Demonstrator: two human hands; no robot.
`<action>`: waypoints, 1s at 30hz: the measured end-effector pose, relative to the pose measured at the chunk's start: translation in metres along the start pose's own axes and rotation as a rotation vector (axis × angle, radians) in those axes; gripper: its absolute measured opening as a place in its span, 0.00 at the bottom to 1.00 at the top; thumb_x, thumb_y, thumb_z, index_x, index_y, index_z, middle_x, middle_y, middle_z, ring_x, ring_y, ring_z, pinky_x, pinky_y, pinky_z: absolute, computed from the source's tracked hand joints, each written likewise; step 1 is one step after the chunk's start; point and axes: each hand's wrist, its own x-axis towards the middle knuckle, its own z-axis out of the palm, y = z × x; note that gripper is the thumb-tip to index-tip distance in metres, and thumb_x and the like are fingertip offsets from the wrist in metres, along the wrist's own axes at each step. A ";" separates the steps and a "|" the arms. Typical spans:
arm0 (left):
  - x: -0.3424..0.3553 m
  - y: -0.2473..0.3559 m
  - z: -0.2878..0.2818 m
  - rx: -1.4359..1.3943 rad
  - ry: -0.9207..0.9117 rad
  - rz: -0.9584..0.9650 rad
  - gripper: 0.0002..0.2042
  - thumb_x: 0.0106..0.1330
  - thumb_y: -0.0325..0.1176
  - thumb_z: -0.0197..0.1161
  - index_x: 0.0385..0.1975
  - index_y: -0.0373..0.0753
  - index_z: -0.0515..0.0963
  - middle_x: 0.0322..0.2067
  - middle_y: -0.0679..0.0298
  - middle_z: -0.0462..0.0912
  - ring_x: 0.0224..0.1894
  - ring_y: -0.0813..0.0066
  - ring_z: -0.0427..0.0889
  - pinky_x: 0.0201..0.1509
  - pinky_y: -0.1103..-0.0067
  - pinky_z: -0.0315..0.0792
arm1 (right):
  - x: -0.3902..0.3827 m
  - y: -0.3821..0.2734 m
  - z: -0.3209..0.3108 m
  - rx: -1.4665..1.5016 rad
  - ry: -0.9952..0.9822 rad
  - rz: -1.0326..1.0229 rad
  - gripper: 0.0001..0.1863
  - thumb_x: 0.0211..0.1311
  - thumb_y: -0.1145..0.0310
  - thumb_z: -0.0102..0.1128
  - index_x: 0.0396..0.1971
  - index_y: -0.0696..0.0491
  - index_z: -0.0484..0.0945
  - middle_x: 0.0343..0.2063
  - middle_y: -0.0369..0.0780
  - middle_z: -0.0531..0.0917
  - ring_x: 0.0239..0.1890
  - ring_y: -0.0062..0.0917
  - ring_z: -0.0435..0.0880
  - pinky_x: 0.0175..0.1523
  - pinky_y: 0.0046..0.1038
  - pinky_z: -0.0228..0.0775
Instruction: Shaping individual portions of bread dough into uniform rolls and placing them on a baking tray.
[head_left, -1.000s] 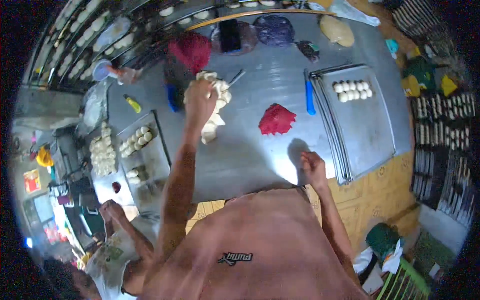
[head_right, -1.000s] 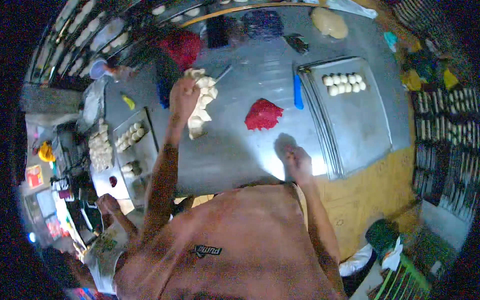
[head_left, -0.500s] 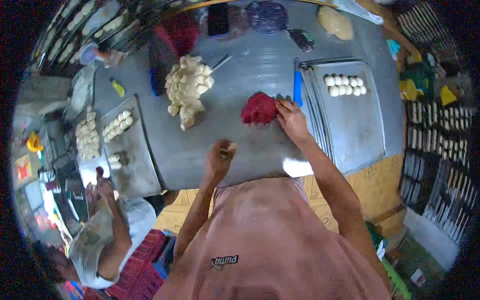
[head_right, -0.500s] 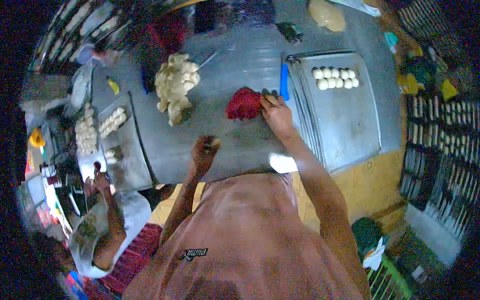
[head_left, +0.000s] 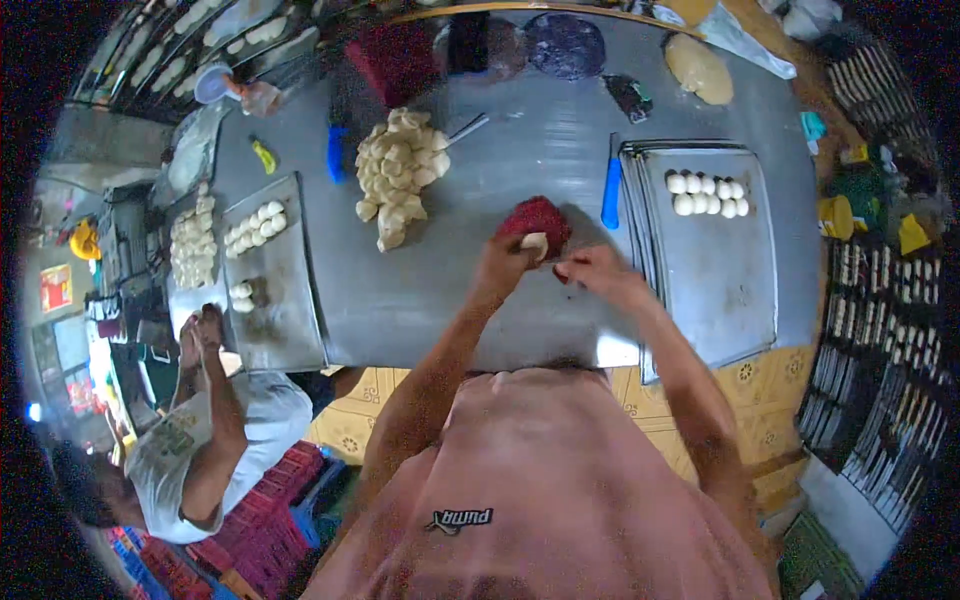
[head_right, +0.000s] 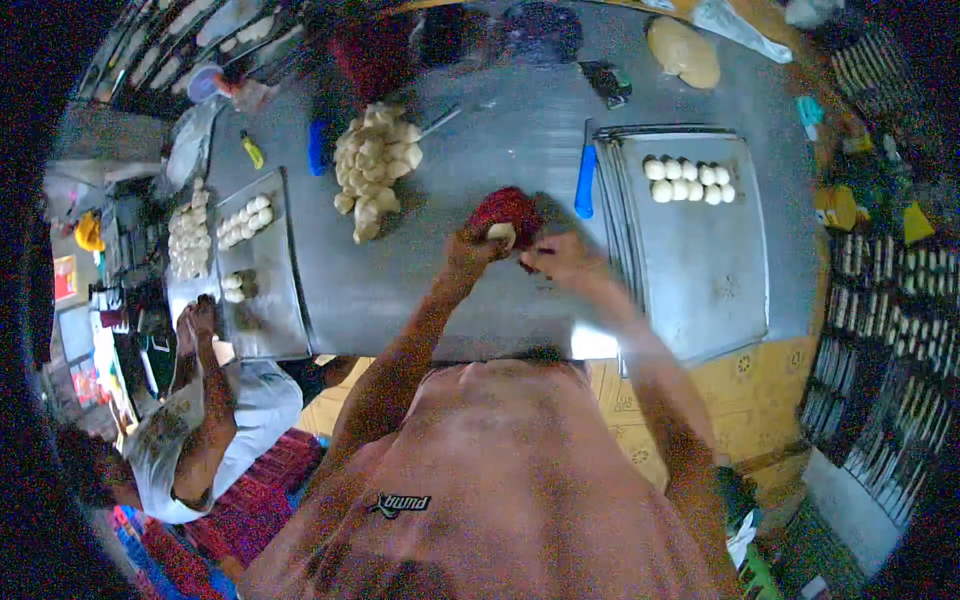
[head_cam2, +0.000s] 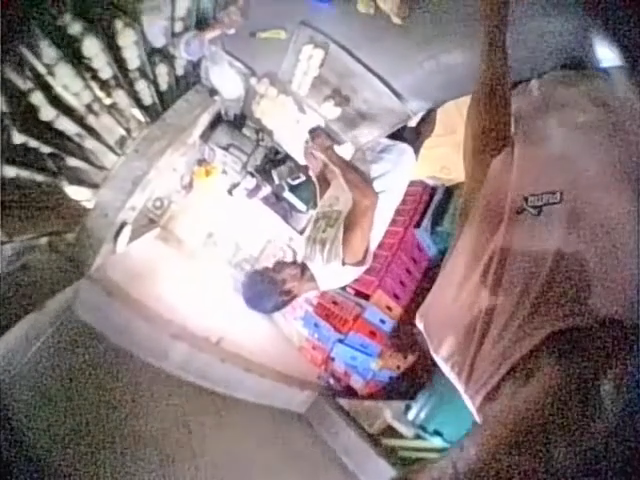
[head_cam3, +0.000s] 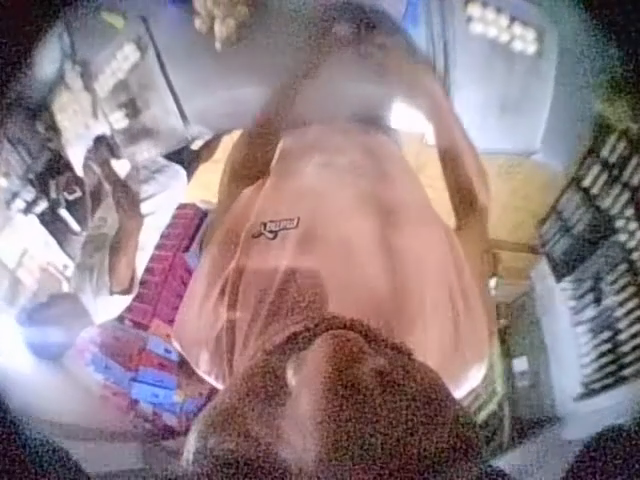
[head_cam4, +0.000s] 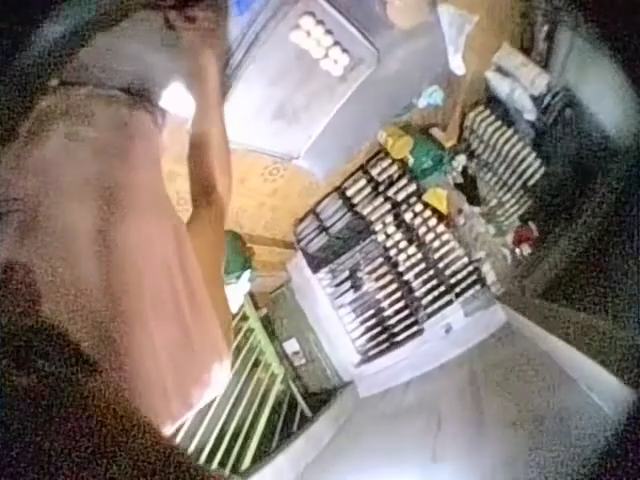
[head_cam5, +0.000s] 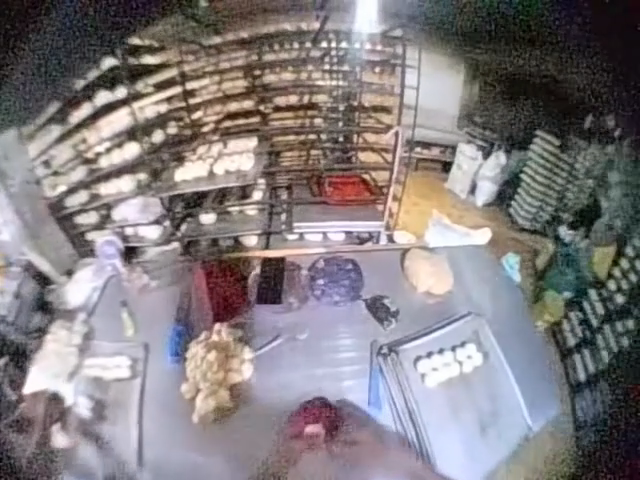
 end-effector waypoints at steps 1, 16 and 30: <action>-0.008 0.001 -0.001 -0.101 -0.071 0.026 0.13 0.65 0.30 0.66 0.48 0.33 0.82 0.40 0.64 0.85 0.42 0.75 0.83 0.50 0.76 0.78 | -0.016 -0.007 0.008 0.186 0.093 -0.003 0.13 0.68 0.63 0.60 0.46 0.52 0.84 0.30 0.35 0.84 0.29 0.19 0.79 0.36 0.27 0.73; -0.049 -0.021 -0.033 -0.309 -0.564 -0.100 0.16 0.72 0.38 0.63 0.52 0.33 0.79 0.45 0.61 0.84 0.46 0.70 0.84 0.53 0.69 0.80 | -0.066 -0.033 0.074 0.946 0.216 -0.051 0.12 0.59 0.76 0.61 0.43 0.61 0.84 0.37 0.47 0.87 0.37 0.32 0.85 0.45 0.30 0.76; -0.061 -0.021 -0.001 -0.193 -0.346 -0.209 0.16 0.72 0.33 0.60 0.57 0.35 0.77 0.42 0.62 0.86 0.43 0.75 0.84 0.49 0.77 0.79 | -0.049 -0.011 0.056 0.201 0.320 -0.523 0.17 0.48 0.78 0.66 0.42 0.54 0.85 0.35 0.45 0.84 0.44 0.40 0.82 0.50 0.39 0.74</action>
